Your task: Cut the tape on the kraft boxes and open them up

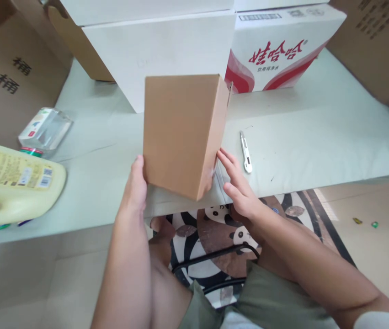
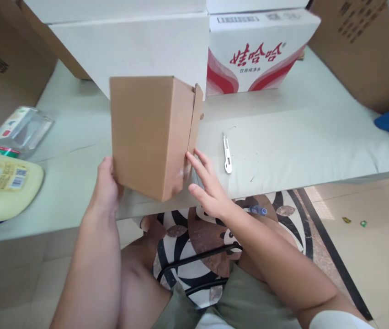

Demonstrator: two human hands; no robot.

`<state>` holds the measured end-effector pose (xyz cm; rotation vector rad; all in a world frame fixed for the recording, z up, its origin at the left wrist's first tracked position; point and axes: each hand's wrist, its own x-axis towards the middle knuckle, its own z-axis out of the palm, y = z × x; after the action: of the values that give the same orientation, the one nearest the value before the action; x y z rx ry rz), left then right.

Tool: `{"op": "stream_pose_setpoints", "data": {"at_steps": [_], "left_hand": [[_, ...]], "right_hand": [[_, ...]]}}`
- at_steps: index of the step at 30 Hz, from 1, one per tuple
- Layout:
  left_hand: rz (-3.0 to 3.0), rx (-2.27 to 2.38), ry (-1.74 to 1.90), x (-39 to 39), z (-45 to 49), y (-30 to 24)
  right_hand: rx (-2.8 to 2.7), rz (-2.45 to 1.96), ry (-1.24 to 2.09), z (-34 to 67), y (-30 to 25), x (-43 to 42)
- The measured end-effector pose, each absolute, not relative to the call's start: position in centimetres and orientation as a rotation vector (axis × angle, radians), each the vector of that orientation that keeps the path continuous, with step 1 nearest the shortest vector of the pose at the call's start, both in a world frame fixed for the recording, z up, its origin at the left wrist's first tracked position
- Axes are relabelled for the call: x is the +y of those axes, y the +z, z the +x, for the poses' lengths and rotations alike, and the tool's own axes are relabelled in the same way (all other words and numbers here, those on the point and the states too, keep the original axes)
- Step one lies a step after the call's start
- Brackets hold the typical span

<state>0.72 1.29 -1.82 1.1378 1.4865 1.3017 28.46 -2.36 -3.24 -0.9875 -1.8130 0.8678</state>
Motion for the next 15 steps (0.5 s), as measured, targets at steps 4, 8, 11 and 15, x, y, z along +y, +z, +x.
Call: {"op": "stream_pose_setpoints", "data": {"at_steps": [4, 8, 11, 15], "left_hand": [[0.964, 1.459, 1.271, 1.2, 1.3, -2.1], [0.725, 1.411, 1.167, 1.0, 2.6, -1.2], [0.573, 1.362, 1.053, 0.7, 3.8, -0.4], [0.519, 1.232, 0.83, 0.0, 5.8, 0.4]], "right_hand": [[-1.811, -1.003, 0.839, 28.7, -3.3, -2.3], [-1.782, -0.974, 0.785, 28.7, -2.7, -2.4], [-1.739, -0.939, 0.708, 28.8, -2.0, -2.5], [-1.666, -0.907, 0.564, 28.9, -1.3, -2.7]]}}
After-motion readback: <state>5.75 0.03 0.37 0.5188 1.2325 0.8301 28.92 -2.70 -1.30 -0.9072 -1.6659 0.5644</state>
